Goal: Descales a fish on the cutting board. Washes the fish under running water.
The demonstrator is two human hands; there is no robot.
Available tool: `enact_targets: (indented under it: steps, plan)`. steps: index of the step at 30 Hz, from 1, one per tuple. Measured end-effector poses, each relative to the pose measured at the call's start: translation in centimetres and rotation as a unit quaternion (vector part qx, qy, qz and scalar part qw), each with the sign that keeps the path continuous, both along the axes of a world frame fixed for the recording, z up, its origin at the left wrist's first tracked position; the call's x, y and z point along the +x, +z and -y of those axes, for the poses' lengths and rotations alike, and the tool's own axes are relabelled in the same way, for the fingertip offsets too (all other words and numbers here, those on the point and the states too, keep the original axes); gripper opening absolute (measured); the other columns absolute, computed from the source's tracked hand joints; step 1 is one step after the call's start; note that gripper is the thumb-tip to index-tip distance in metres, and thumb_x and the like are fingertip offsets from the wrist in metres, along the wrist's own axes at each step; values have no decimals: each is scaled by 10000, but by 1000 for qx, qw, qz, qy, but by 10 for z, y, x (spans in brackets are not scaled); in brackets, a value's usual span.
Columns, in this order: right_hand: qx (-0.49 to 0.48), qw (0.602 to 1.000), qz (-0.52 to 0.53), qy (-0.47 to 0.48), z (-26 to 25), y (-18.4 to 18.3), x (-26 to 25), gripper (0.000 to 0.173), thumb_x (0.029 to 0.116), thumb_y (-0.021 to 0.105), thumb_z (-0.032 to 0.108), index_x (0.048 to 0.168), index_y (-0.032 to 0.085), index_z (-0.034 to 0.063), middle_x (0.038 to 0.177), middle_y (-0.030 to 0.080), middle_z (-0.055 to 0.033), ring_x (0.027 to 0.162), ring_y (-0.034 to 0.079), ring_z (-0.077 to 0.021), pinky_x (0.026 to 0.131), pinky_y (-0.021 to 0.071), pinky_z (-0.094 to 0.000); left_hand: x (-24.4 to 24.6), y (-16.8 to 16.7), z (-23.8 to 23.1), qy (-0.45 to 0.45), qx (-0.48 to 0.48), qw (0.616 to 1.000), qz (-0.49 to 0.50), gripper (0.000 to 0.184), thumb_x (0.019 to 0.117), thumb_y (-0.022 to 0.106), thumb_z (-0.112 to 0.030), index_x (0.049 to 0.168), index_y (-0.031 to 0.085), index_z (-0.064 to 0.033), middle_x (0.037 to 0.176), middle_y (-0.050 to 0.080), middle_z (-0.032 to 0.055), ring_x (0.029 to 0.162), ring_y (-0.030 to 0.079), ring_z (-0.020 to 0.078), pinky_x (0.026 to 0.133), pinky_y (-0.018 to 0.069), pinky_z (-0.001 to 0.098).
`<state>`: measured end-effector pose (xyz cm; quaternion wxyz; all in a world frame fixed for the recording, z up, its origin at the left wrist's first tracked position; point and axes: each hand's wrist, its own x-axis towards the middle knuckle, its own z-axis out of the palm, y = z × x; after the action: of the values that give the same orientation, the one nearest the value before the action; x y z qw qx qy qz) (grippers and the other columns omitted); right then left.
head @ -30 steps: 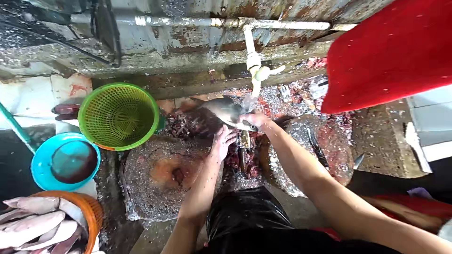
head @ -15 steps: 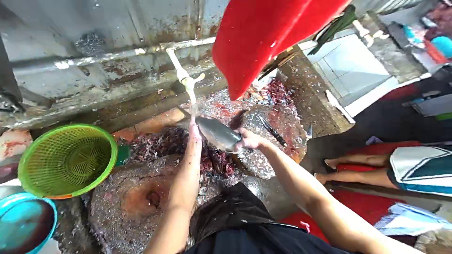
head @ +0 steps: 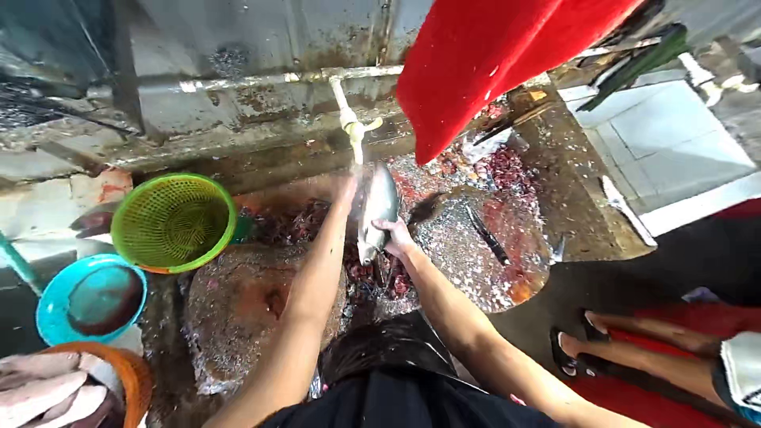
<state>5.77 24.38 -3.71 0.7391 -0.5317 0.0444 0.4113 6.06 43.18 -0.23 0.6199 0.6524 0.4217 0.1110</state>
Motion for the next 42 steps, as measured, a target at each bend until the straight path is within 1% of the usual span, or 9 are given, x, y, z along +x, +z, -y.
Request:
enact_targets:
  steps: [5, 13, 19, 22, 26, 30, 35, 39, 42]
  plan:
    - [29, 1000, 1, -6, -71, 12, 17, 498, 1001, 596, 493, 1351, 597, 140, 1172, 715, -91, 1050, 697, -229, 883, 598, -478, -89, -20, 24, -82, -78, 994, 6, 788, 872, 751, -585, 1425, 534, -67, 1329, 650, 177, 1231, 632, 308, 1049, 519, 558]
    - [15, 998, 10, -57, -116, 15, 27, 770, 1038, 189, 708, 1392, 574, 144, 1235, 704, -121, 1123, 683, -255, 923, 583, -532, -90, -27, -21, -35, -274, 954, 118, 859, 779, 800, -58, 1525, 374, -78, 1350, 623, 180, 1178, 649, 297, 967, 571, 499]
    - [-198, 958, 206, -32, -138, 23, 51, 265, 1021, 585, 248, 1150, 663, 30, 897, 681, -126, 721, 645, -220, 633, 566, -424, -184, -52, -2, 71, -333, 916, 213, 684, 769, 754, -198, 1411, 520, -155, 1140, 710, 106, 964, 711, 229, 810, 614, 453]
    - [-185, 934, 300, 52, -137, 35, 50, 400, 986, 672, 459, 876, 691, 74, 664, 591, -30, 534, 525, -146, 509, 465, -365, -258, -44, 8, 155, -328, 897, 252, 598, 689, 762, -211, 1255, 589, -128, 970, 736, 65, 834, 726, 170, 725, 627, 384]
    - [-217, 891, 366, 159, -106, 62, 63, 332, 927, 730, 298, 1128, 701, 36, 1019, 730, -112, 954, 704, -221, 882, 585, -472, -363, -30, 23, 213, -299, 882, 296, 621, 597, 864, -232, 1164, 630, -142, 909, 749, 51, 814, 738, 163, 727, 637, 389]
    - [-143, 823, 539, 106, -95, 125, 101, 962, 732, 808, 115, 1527, 287, -33, 1366, 556, -175, 1161, 635, -227, 924, 603, -383, -454, -21, 52, 266, -250, 881, 300, 724, 592, 932, -242, 1215, 589, -109, 972, 751, 68, 881, 745, 182, 768, 644, 409]
    - [-390, 616, 641, 241, -113, 217, 58, 585, 906, 682, 492, 1260, 629, 29, 1256, 652, -224, 1223, 612, -381, 1049, 467, -588, -509, -26, 103, 335, -191, 875, 294, 819, 613, 927, -297, 1278, 506, -69, 1027, 731, 75, 931, 737, 177, 815, 637, 399]
    - [-236, 689, 679, 99, -68, 159, 0, 623, 1000, 611, 357, 1489, 463, 0, 1363, 630, -175, 1038, 711, -198, 898, 608, -382, -528, -25, 152, 391, -162, 852, 308, 708, 664, 880, -395, 1221, 569, -87, 1004, 746, 66, 924, 741, 176, 804, 638, 402]
    - [-331, 699, 596, 215, -4, 64, -44, 605, 947, 662, 308, 1423, 481, -17, 1298, 612, -256, 1111, 667, -359, 935, 575, -535, -552, -21, 189, 408, -123, 852, 303, 700, 689, 872, -472, 1222, 593, -113, 1007, 754, 66, 929, 744, 191, 805, 639, 429]
